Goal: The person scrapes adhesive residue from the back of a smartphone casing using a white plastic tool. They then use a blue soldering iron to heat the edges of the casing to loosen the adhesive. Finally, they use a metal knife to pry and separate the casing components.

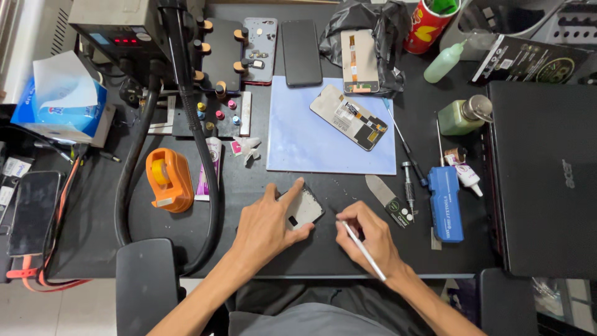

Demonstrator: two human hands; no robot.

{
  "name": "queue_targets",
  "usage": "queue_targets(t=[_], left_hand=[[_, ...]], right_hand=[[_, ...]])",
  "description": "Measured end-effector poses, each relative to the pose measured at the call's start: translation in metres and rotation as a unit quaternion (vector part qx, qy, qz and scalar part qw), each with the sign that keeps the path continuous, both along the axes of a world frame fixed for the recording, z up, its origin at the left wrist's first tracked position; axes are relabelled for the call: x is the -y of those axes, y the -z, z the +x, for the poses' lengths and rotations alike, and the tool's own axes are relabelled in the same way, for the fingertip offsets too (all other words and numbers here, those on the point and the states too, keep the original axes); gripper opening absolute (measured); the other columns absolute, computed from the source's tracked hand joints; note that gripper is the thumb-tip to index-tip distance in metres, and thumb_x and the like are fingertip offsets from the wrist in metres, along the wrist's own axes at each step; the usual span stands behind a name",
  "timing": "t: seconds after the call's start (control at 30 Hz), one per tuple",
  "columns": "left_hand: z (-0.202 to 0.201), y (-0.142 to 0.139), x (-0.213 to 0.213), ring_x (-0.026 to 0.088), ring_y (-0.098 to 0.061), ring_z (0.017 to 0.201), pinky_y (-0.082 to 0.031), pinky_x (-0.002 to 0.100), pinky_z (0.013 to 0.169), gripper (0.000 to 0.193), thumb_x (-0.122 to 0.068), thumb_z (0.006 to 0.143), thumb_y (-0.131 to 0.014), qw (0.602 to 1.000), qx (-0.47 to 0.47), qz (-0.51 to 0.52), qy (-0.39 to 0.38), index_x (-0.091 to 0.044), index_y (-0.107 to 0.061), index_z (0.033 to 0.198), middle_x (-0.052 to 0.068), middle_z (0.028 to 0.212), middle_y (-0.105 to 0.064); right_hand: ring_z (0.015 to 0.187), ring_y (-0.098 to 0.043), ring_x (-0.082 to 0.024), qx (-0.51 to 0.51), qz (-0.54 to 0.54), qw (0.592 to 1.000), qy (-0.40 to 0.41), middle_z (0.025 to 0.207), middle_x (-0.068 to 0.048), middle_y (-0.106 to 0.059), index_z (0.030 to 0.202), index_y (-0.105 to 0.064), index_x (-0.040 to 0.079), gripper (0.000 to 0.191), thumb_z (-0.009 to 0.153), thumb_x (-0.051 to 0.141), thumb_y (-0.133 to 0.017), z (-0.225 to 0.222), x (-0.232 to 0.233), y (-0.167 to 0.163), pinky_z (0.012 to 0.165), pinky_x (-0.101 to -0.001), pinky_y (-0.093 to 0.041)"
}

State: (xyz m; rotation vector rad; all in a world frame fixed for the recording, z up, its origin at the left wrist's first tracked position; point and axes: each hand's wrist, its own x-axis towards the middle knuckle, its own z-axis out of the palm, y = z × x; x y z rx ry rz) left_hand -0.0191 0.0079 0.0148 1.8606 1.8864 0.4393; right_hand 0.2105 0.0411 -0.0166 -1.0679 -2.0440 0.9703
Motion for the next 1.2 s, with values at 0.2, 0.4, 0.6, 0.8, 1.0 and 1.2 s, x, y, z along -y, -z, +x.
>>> queue_targets(t=[0.2,0.4,0.6,0.8,1.0,1.2], left_hand=[[0.009,0.004,0.005,0.037,-0.067,0.081,-0.055,0.045,0.064,0.093,-0.040,0.072,-0.085,0.998,-0.051,0.042,0.023,-0.013,-0.043,0.151,0.019,0.101,-0.059],[0.018,0.004,0.010,0.033,-0.066,0.078,-0.055,0.041,0.060,0.092,-0.038,0.076,-0.082,0.995,-0.081,0.050,0.027,-0.006,-0.040,0.151,0.018,0.101,-0.058],[0.017,0.004,0.009,0.034,-0.066,0.076,-0.056,0.042,0.060,0.095,-0.040,0.077,-0.082,0.995,-0.088,0.022,0.030,-0.006,-0.036,0.153,0.019,0.104,-0.058],[-0.001,0.014,-0.001,0.037,-0.068,0.083,-0.054,0.046,0.063,0.089,-0.047,0.074,-0.082,0.996,-0.034,0.068,0.052,-0.001,-0.045,0.139,0.019,0.102,-0.061],[-0.012,0.016,-0.007,0.041,-0.066,0.082,-0.052,0.049,0.066,0.087,-0.050,0.073,-0.083,0.996,0.005,0.057,0.064,-0.005,-0.050,0.139,0.019,0.098,-0.063],[-0.012,0.017,-0.005,0.038,-0.067,0.081,-0.053,0.048,0.066,0.088,-0.049,0.072,-0.084,0.995,0.009,0.072,0.063,-0.004,-0.051,0.140,0.020,0.098,-0.062]], right_hand=[[0.061,-0.056,-0.011,0.000,-0.056,0.998,0.029,0.075,-0.005,-0.060,0.096,-0.063,0.002,0.017,0.085,0.005,-0.075,-0.004,0.009,0.001,0.056,-0.0262,-0.048],[0.059,-0.054,-0.010,0.006,-0.049,0.999,0.023,0.075,-0.005,-0.059,0.093,-0.061,0.001,0.017,0.083,0.005,-0.074,-0.004,0.009,0.002,0.055,-0.0264,-0.047],[0.056,-0.051,-0.012,0.029,-0.070,0.997,0.021,0.073,-0.006,-0.057,0.092,-0.061,0.000,0.016,0.083,0.004,-0.075,-0.005,0.009,0.000,0.052,-0.0282,-0.045],[0.066,-0.063,-0.018,0.005,-0.001,0.999,-0.054,0.085,-0.011,-0.058,0.096,-0.057,-0.002,0.015,0.086,-0.003,-0.069,-0.004,0.008,-0.001,0.060,-0.0296,-0.051],[0.070,-0.065,-0.027,0.022,0.012,0.997,-0.070,0.088,-0.014,-0.060,0.097,-0.055,-0.002,0.019,0.086,-0.003,-0.070,-0.004,0.001,-0.002,0.064,-0.0338,-0.053],[0.072,-0.066,-0.028,0.023,0.024,0.995,-0.094,0.090,-0.015,-0.061,0.099,-0.055,-0.003,0.018,0.087,-0.004,-0.068,-0.001,-0.001,-0.002,0.064,-0.0346,-0.053]])
